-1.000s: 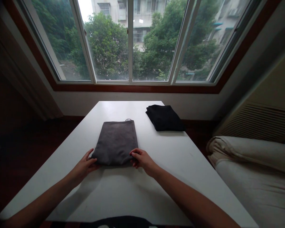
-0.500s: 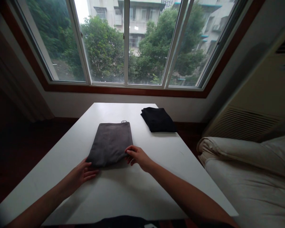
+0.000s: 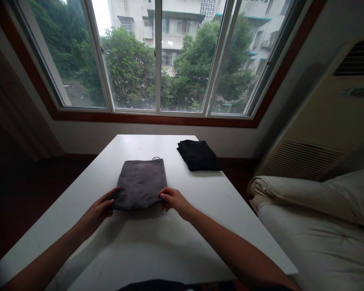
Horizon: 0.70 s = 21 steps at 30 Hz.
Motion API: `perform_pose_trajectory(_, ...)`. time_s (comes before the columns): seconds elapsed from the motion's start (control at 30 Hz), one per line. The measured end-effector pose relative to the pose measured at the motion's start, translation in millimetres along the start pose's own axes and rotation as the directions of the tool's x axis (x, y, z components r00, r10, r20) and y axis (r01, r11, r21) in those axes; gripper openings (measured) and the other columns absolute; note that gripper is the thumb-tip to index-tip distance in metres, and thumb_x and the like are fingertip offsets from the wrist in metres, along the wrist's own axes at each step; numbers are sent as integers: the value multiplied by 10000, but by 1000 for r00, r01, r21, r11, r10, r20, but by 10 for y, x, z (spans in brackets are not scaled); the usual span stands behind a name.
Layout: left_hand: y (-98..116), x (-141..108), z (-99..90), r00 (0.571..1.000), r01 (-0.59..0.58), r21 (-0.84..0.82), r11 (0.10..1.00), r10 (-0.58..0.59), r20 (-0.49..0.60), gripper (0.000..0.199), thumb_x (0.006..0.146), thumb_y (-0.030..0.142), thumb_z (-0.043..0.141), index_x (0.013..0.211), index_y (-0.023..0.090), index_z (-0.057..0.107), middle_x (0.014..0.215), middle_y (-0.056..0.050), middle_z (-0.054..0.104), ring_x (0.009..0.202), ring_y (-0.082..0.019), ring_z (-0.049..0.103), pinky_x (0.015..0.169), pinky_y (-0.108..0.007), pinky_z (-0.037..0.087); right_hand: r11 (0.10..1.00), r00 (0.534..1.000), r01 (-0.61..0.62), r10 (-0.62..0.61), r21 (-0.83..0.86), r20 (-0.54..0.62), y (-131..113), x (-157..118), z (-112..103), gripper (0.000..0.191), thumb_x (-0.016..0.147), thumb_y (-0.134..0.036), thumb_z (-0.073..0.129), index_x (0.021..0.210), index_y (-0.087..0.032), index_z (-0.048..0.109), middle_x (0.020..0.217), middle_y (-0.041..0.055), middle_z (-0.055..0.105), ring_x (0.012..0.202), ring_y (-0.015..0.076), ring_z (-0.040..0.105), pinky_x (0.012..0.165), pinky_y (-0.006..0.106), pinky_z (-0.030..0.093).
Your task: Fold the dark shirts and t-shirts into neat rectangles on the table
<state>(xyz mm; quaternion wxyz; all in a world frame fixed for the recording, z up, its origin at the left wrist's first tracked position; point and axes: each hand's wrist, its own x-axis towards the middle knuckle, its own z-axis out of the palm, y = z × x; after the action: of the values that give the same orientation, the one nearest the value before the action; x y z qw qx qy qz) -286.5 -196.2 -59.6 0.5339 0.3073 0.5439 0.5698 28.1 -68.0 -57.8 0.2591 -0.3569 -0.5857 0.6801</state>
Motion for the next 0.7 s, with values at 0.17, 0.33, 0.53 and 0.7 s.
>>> perform_pose_trajectory(0.17, -141, -12, -22, 992, 34, -3, 999, -34, -120, 595, 705, 365, 803, 1261, 208, 661, 815, 34, 564, 573, -74, 477, 526, -202, 386, 1000, 1000, -6, 6, -8, -4, 5, -26, 7, 470, 781, -564, 752, 1020, -176, 637, 763, 39, 732, 618, 158, 680, 533, 231, 449)
perform_pose_trajectory(0.33, -205, -111, -33, 993, 109, 92, 990, -105, -49, 782, 791, 461, 776, 1503, 325, 482, 828, 25, 596, 560, -106, 562, 504, -209, 405, 1000, 1000, -16, 16, -19, 14, 69, -40, 25, 507, 763, -594, 765, 1029, -180, 642, 770, 33, 731, 628, 161, 682, 543, 237, 455)
perform_pose_trajectory(0.53, 99, -148, -146, 983, 153, 295, 943, -177, 55, 804, 782, 489, 818, 1501, 273, 528, 996, -76, 714, 720, -224, 722, 598, -289, 533, 1000, 1000, -14, 14, -10, 22, 109, -57, 16, 483, 789, -575, 756, 1043, -180, 641, 791, 37, 737, 631, 160, 680, 568, 249, 473)
perform_pose_trajectory(0.7, 197, -171, -177, 956, 94, 404, 910, -196, 217, 702, 810, 538, 764, 1405, 194, 626, 692, -19, 663, 681, -205, 679, 568, -240, 466, 1000, 999, -23, 24, -19, 28, 112, -59, -2, 479, 782, -564, 758, 1032, -173, 639, 780, 37, 738, 634, 158, 687, 562, 241, 468)
